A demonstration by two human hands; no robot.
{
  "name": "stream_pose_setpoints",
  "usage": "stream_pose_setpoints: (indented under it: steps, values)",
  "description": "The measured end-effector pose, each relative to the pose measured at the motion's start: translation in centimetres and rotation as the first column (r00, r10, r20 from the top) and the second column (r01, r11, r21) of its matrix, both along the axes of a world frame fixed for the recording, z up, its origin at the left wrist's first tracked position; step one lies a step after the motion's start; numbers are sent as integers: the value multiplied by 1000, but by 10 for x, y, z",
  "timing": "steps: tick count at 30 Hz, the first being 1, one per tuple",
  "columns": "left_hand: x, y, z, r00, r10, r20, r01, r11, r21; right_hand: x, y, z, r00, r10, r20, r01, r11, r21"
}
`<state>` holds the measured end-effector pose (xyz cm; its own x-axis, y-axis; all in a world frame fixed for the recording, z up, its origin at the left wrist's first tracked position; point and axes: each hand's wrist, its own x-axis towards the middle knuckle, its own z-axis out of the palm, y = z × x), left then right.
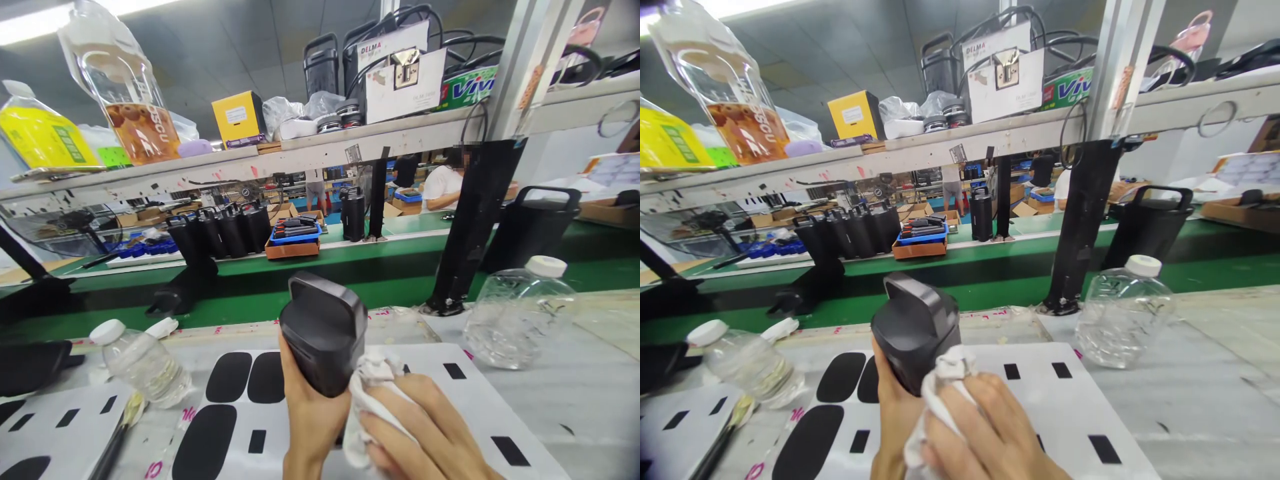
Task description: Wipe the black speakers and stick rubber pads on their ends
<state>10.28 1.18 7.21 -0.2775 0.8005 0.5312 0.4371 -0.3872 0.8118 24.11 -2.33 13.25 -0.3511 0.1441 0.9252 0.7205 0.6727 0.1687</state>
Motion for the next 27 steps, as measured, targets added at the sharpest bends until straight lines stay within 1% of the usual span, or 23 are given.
stream_pose_setpoints:
  steps: [1, 2, 3, 4, 5, 6, 7, 8, 10, 11, 12, 13, 15, 17, 18, 19, 21, 23, 25, 27]
  values:
    - [-3, 6, 2, 999, 12, 46, -11, 999, -38, 11, -1, -10, 999, -44, 3, 44, 994, -98]
    - [-5, 11, 5, 995, 19, 93, -12, 997, -77, 22, 0, -21, 996, -93, -5, 89, 971, -222]
    - [-7, 15, 10, 991, 22, 133, -7, 994, -108, 34, 3, -33, 988, -150, -25, 130, 922, -365]
    - [-8, 18, 14, 985, 18, 169, 5, 991, -130, 45, 7, -45, 978, -207, -29, 165, 849, -502]
    - [-9, 19, 18, 980, 8, 200, 21, 990, -143, 57, 11, -58, 966, -258, 2, 206, 766, -609]
    - [-10, 20, 22, 975, -5, 223, 38, 989, -146, 67, 15, -69, 950, -307, 50, 263, 710, -654]
    - [-11, 21, 24, 969, -17, 246, 55, 988, -147, 76, 18, -80, 925, -368, 99, 342, 686, -643]
    - [-12, 22, 26, 962, -31, 270, 73, 987, -145, 84, 20, -90, 886, -440, 144, 434, 682, -589]
    - [-14, 23, 29, 950, -55, 307, 99, 987, -128, 93, 22, -109, 795, -572, 202, 598, 679, -426]
    - [-15, 25, 30, 947, -60, 316, 103, 987, -121, 95, 21, -118, 766, -600, 230, 639, 677, -365]
    - [-16, 26, 31, 945, -61, 320, 104, 988, -118, 96, 19, -127, 762, -593, 258, 647, 683, -340]
    - [-17, 28, 32, 944, -64, 323, 107, 988, -116, 96, 17, -137, 782, -555, 283, 623, 702, -345]
    - [-18, 31, 33, 937, -81, 341, 127, 985, -113, 95, 13, -153, 852, -427, 302, 520, 749, -410]
    - [-19, 32, 34, 923, -103, 370, 154, 982, -110, 95, 13, -159, 914, -318, 253, 405, 761, -507]
    - [-19, 33, 35, 918, -106, 381, 158, 981, -108, 95, 15, -156, 936, -292, 199, 353, 751, -557]
    - [-18, 33, 35, 917, -101, 386, 155, 981, -113, 94, 17, -149, 949, -287, 134, 306, 727, -614]
    - [-17, 32, 36, 923, -80, 376, 140, 981, -135, 93, 25, -124, 942, -333, -31, 215, 675, -705]
    - [-15, 31, 36, 936, -66, 344, 124, 981, -150, 89, 33, -92, 906, -378, -193, 109, 647, -754]
    - [-13, 29, 35, 944, -67, 322, 122, 981, -152, 82, 39, -60, 854, -395, -339, -3, 647, -762]
    - [-13, 28, 34, 941, -84, 327, 135, 981, -137, 74, 43, -34, 779, -418, -468, -109, 644, -757]
